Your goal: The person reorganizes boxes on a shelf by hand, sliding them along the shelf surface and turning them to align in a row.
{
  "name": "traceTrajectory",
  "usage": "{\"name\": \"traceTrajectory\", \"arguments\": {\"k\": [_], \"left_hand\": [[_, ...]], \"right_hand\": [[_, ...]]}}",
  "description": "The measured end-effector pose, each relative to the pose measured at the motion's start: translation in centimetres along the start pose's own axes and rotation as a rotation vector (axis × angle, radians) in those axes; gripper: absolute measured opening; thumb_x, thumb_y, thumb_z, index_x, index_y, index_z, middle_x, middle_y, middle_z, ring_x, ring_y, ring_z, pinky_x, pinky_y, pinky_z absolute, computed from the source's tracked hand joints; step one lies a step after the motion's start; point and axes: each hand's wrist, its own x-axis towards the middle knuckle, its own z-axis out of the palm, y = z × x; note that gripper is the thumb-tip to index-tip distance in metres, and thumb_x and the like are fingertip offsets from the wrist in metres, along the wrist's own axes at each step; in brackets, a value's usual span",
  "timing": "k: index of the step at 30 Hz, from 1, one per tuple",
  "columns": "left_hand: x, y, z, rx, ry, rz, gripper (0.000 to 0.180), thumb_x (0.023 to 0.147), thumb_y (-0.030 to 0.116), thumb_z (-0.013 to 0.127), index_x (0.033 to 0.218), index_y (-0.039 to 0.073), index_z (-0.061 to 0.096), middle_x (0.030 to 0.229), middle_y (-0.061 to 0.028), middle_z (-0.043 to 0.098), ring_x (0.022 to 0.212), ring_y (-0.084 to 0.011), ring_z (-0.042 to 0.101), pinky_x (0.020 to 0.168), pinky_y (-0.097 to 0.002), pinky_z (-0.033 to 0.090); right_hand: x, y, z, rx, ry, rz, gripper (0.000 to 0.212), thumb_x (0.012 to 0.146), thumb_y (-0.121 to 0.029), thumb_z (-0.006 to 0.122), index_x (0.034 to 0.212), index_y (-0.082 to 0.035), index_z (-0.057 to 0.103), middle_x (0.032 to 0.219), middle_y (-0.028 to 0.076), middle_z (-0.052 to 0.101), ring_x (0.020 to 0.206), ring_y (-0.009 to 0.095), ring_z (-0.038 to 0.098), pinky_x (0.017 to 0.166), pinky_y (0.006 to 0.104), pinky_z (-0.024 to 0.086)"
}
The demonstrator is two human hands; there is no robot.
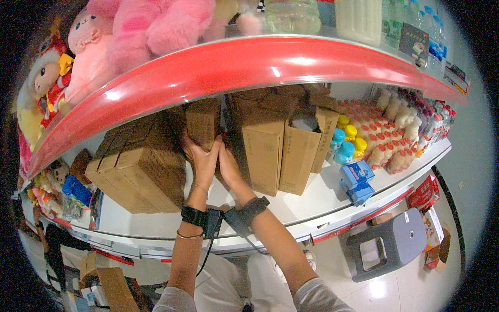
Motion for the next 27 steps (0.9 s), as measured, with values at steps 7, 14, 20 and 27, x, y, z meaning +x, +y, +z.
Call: {"name": "traceTrajectory", "arguments": {"k": [7,14,20,27], "left_hand": [[0.3,-1.0,0.2,-0.174,0.046,-0.052,0.072,0.085,0.037,0.057,0.136,-0.003,0.025,0.139,-0.0241,0.025,0.127,-0.0391,0.024,0.107,-0.0436,0.015],[0.5,-2.4,1.0,-0.283,0.122,-0.204,0.051,0.095,0.036,0.037,0.129,-0.002,0.039,0.137,-0.0216,0.033,0.126,-0.0378,0.026,0.104,-0.0415,0.02],[0.8,-5.2,1.8,-0.542,0.215,-0.386,0.054,0.095,0.038,0.036,0.129,-0.004,0.039,0.133,-0.0225,0.039,0.122,-0.0342,0.036,0.102,-0.0366,0.025],[0.7,-3.6,0.7,-0.598,0.218,-0.411,0.049,0.094,0.036,0.037,0.121,-0.004,0.047,0.13,-0.0241,0.042,0.116,-0.035,0.042,0.097,-0.0366,0.03]], "right_hand": [[0.7,1.4,-0.1,0.047,0.084,-0.068,0.063,0.093,-0.045,0.029,0.13,0.006,0.034,0.132,0.025,0.039,0.124,0.033,0.037,0.102,0.0342,0.026],[1.2,1.8,-0.3,-0.123,0.019,-0.025,0.067,0.09,-0.048,0.035,0.134,0.001,0.031,0.126,0.027,0.044,0.123,0.036,0.039,0.102,0.0346,0.027],[0.8,1.5,0.2,-0.063,0.058,-0.176,0.054,0.088,-0.043,0.045,0.124,-0.004,0.044,0.113,0.021,0.055,0.106,0.033,0.052,0.093,0.0344,0.036],[0.4,1.0,0.7,-0.019,-0.017,-0.288,0.038,0.089,-0.034,0.049,0.11,-0.003,0.053,0.096,0.012,0.058,0.085,0.022,0.054,0.082,0.0302,0.04]]}}
